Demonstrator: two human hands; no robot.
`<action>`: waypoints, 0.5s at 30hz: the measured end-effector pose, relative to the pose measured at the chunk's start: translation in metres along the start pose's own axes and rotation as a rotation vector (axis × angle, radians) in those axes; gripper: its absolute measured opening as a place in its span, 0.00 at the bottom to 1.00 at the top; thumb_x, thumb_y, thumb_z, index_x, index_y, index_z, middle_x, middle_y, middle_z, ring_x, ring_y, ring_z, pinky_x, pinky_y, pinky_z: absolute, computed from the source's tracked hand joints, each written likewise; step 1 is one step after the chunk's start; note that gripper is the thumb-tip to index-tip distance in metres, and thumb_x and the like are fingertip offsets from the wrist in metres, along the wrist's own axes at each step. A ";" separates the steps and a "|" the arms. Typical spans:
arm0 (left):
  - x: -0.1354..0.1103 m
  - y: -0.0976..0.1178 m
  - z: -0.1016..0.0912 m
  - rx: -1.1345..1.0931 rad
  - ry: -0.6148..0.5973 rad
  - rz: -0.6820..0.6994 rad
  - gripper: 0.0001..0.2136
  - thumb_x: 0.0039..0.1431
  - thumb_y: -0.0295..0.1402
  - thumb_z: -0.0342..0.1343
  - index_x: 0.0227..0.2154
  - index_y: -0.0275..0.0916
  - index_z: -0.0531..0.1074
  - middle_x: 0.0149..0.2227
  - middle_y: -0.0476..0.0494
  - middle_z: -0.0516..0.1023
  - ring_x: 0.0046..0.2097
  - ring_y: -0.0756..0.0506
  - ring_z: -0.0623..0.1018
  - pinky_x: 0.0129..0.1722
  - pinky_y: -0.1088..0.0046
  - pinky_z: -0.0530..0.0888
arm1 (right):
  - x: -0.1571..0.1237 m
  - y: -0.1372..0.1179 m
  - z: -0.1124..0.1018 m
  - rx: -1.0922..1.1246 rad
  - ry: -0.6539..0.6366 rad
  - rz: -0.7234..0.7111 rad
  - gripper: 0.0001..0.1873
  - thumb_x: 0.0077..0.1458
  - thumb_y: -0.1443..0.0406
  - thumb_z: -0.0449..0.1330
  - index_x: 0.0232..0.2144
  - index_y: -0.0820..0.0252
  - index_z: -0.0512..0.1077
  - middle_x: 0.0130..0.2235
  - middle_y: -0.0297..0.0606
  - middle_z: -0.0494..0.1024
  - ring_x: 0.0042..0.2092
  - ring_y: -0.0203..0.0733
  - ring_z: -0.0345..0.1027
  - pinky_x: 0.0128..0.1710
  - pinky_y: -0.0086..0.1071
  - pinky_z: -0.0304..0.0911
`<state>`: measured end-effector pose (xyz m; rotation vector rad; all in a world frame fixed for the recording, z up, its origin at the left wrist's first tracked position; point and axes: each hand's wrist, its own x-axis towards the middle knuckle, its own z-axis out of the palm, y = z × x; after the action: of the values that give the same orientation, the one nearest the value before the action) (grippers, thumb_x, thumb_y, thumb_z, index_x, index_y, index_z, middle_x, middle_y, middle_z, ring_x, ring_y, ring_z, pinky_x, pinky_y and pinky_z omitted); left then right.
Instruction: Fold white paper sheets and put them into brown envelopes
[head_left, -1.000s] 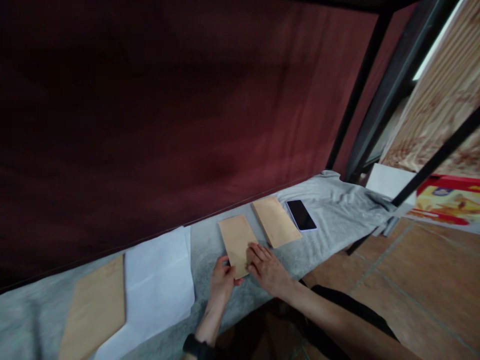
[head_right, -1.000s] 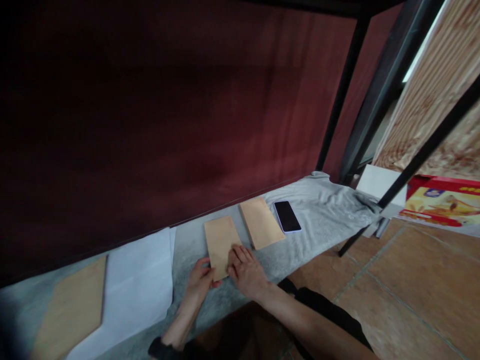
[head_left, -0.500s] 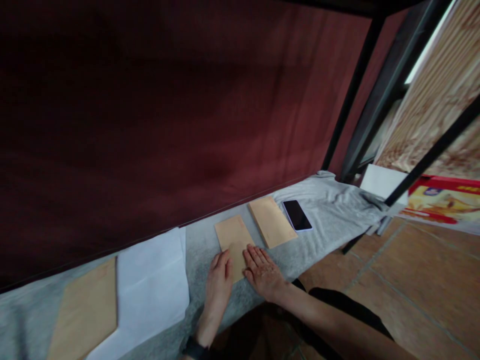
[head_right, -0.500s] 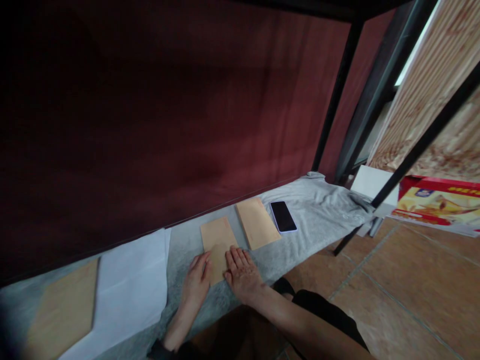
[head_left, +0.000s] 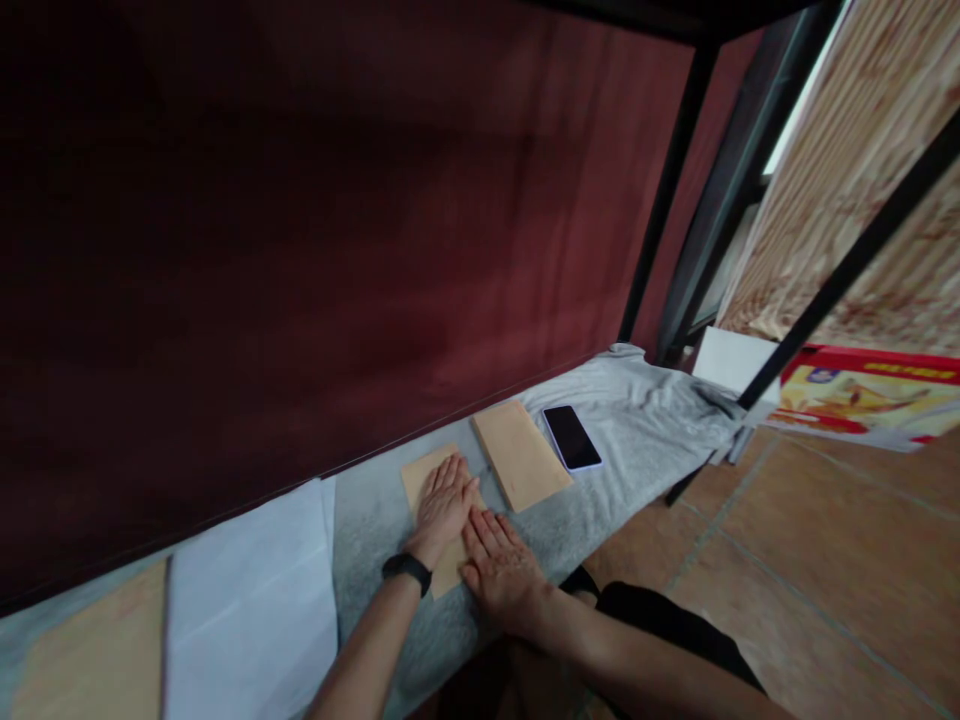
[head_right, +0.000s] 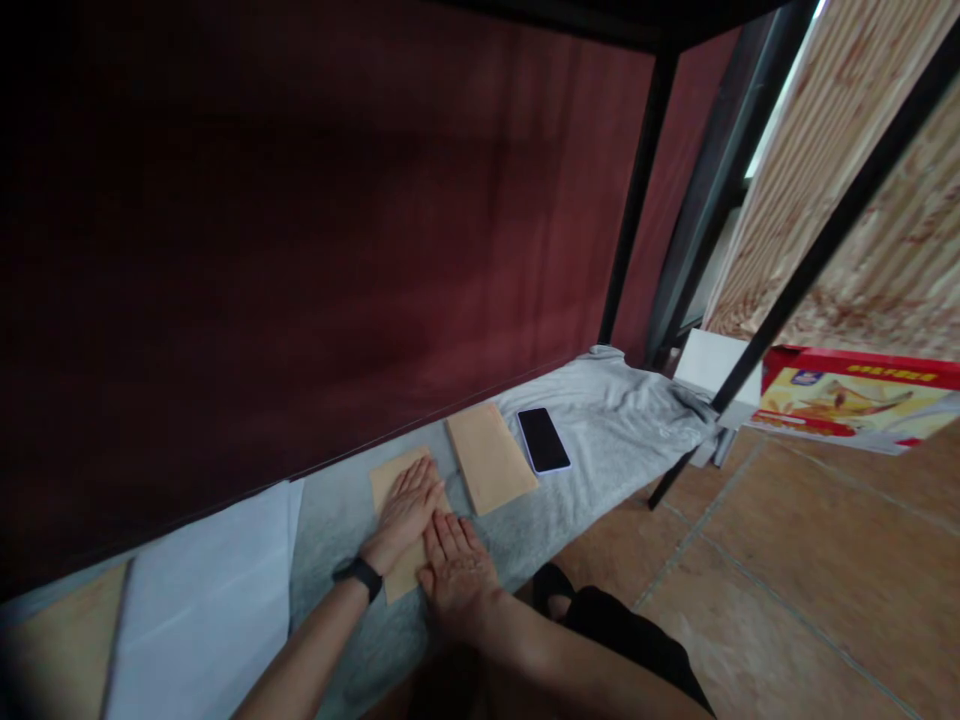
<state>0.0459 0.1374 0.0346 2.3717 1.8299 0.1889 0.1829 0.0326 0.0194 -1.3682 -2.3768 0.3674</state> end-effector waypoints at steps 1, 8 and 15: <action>0.004 -0.001 0.001 0.012 0.003 -0.012 0.30 0.70 0.44 0.31 0.68 0.31 0.54 0.72 0.35 0.52 0.73 0.43 0.50 0.71 0.59 0.48 | 0.000 -0.001 -0.001 0.003 -0.010 0.009 0.31 0.70 0.56 0.49 0.67 0.71 0.59 0.69 0.53 0.55 0.70 0.54 0.48 0.69 0.48 0.47; 0.013 -0.004 0.003 0.026 -0.009 -0.037 0.31 0.70 0.44 0.29 0.68 0.30 0.54 0.72 0.34 0.50 0.73 0.42 0.49 0.70 0.58 0.47 | 0.000 -0.005 -0.004 0.001 -0.019 0.027 0.32 0.71 0.56 0.48 0.68 0.70 0.56 0.70 0.51 0.52 0.70 0.52 0.47 0.70 0.47 0.45; -0.012 -0.005 0.000 0.000 -0.071 0.040 0.29 0.71 0.41 0.30 0.68 0.35 0.54 0.72 0.38 0.53 0.72 0.45 0.52 0.70 0.59 0.49 | 0.003 0.000 -0.007 0.015 -0.078 0.018 0.31 0.69 0.57 0.49 0.67 0.71 0.59 0.69 0.54 0.54 0.70 0.54 0.48 0.69 0.49 0.46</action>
<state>0.0382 0.1267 0.0338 2.3842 1.7517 0.1079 0.1846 0.0352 0.0259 -1.3926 -2.4207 0.4509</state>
